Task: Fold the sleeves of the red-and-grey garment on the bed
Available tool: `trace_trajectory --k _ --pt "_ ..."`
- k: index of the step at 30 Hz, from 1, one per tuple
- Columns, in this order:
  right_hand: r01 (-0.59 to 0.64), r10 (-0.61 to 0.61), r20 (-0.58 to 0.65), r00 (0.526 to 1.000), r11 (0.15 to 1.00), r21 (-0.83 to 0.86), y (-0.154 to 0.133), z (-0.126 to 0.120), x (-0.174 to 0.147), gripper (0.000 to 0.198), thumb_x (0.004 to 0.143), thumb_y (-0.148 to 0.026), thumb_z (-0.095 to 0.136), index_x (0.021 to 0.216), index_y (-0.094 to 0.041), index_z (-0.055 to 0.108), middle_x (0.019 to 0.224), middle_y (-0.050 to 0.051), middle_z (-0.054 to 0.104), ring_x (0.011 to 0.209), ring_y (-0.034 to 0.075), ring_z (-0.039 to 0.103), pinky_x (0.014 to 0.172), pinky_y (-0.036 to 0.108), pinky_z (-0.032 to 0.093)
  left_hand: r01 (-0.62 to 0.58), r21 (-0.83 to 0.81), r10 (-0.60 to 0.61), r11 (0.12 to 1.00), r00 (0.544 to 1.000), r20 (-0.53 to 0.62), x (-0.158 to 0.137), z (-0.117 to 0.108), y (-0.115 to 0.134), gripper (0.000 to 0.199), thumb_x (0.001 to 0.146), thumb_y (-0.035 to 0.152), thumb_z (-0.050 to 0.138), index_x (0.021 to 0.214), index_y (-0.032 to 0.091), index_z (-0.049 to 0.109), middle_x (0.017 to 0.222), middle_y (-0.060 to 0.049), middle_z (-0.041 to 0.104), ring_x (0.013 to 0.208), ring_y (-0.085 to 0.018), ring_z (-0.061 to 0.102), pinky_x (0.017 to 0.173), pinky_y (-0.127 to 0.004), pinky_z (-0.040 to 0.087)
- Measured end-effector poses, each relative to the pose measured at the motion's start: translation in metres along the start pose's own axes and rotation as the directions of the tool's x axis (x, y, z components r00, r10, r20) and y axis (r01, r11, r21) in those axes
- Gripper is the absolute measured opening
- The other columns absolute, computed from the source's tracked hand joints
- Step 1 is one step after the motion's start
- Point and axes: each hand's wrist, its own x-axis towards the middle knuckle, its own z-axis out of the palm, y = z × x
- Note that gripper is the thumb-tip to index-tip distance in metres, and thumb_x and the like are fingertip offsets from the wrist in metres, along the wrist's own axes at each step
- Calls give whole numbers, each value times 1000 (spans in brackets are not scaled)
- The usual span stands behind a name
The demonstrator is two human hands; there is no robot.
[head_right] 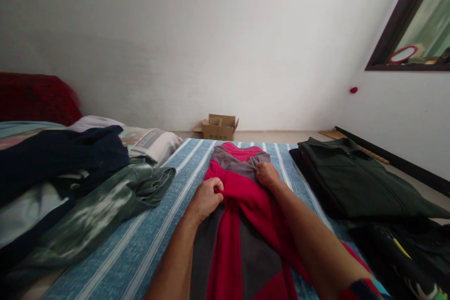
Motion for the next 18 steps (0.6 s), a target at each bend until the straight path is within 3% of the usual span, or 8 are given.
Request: trace_trajectory --k 4,8,13,18 --pt "-7 6 1 1000 998 64 2 -2 -5 28 86 -31 48 69 -15 64 72 6 63 75 16 57 60 22 35 -36 30 35 999 999 32 -1 4 4 21 57 3 59 72 18 55 74 3 56 70 -13 53 66 -22 39" --pt "-6 -2 49 999 986 166 9 -12 -17 41 85 -43 46 58 -15 57 52 -2 47 51 10 44 48 22 26 -90 118 94 989 995 -25 -3 10 11 28 61 6 61 84 20 60 86 -1 56 85 -16 54 78 -24 41" --pt "-36 -6 155 988 962 272 23 -18 -33 41 77 -48 53 51 -15 53 43 -6 37 41 7 31 42 22 20 -50 197 63 979 996 -58 -2 13 17 24 65 1 53 77 20 62 84 -3 57 86 -16 55 81 -25 41" --pt "-31 -7 122 992 951 308 30 -14 -33 31 71 -37 59 50 -15 53 43 -7 36 44 7 33 44 22 21 -45 164 57 985 996 -72 3 9 11 30 62 -5 46 72 18 63 79 -3 60 80 -15 57 78 -23 41"
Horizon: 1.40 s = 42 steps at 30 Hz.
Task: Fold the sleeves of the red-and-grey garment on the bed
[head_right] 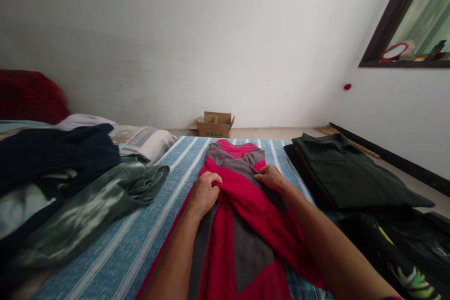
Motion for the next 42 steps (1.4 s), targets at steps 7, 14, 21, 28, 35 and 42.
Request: trace_trajectory --k 7,14,21,28,35,42 --pt "4 -4 -32 999 1000 5 -1 -1 -1 32 71 -39 59 50 -15 53 44 -6 38 46 8 35 47 23 23 98 -84 -100 992 995 -17 2 -5 0 30 62 -5 45 67 18 64 74 -1 64 77 -15 59 75 -23 42" --pt "-46 47 -17 999 999 11 2 -7 -9 37 75 -47 55 58 -14 57 45 -6 38 42 7 33 42 22 22 124 -101 -128 987 991 -27 3 -6 0 25 66 1 50 75 19 66 74 0 67 76 -15 60 72 -23 43" --pt "-61 57 -44 997 994 -94 5 -9 -22 30 79 -39 55 62 -15 62 50 -3 50 47 9 44 47 21 28 156 -60 -156 986 988 14 2 -9 -1 21 75 19 57 92 21 67 87 -3 70 82 -18 62 72 -26 43" --pt "-56 -43 -293 955 946 -320 -45 -11 -52 25 86 -31 46 81 -17 66 84 10 65 78 20 57 60 26 31 180 -192 -187 965 982 -18 7 -1 -12 19 72 20 60 89 20 69 85 -3 71 81 -17 63 71 -24 45" --pt "260 -310 -28 950 840 -476 -112 30 -97 28 89 -34 41 86 -22 67 81 8 70 73 19 63 60 25 35 215 -307 -224 927 974 4 12 6 -19 17 69 15 57 83 17 67 75 -2 70 71 -15 63 63 -23 47" --pt "159 -163 34 986 855 -493 -123 60 -89 28 86 -28 43 93 -16 68 87 17 70 79 28 66 63 31 43 197 -333 -205 922 979 9 10 8 -22 18 68 14 56 82 17 67 75 -1 70 67 -14 62 62 -22 47"
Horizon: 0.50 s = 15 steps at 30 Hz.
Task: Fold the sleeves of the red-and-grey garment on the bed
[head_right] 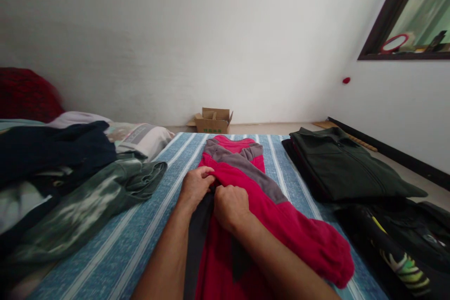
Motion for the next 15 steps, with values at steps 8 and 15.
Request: trace_trajectory --k 8,15 --pt "-128 130 -1 991 980 154 9 4 13 35 88 -34 38 87 -19 70 91 14 70 85 25 66 65 29 44 45 -107 -36 993 996 80 -3 -1 0 20 63 8 58 80 15 66 71 -2 69 65 -13 63 60 -22 47" --pt "-175 175 13 984 969 174 9 4 20 31 84 -35 44 87 -20 71 91 12 71 88 24 65 64 27 44 93 -161 -79 983 992 94 -5 -2 1 34 59 -3 55 88 12 66 79 -4 70 72 -13 65 65 -20 49"
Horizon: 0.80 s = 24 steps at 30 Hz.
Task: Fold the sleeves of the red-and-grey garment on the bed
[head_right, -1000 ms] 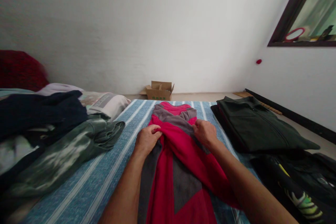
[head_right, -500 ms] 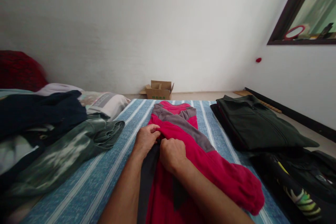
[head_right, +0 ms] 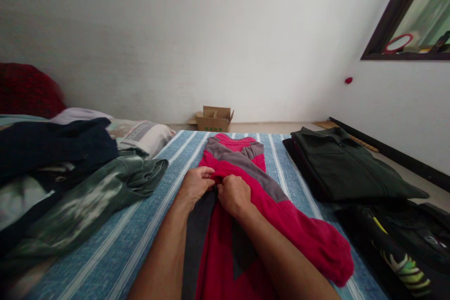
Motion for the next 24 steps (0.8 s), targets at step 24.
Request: trace_trajectory --k 24 --pt "1 -8 -49 999 990 -140 -11 6 -1 31 85 -23 39 94 -19 69 91 13 70 84 25 66 68 32 47 -21 92 21 996 1000 4 -2 -1 4 38 55 -5 50 84 13 68 80 -5 71 75 -15 66 68 -21 49"
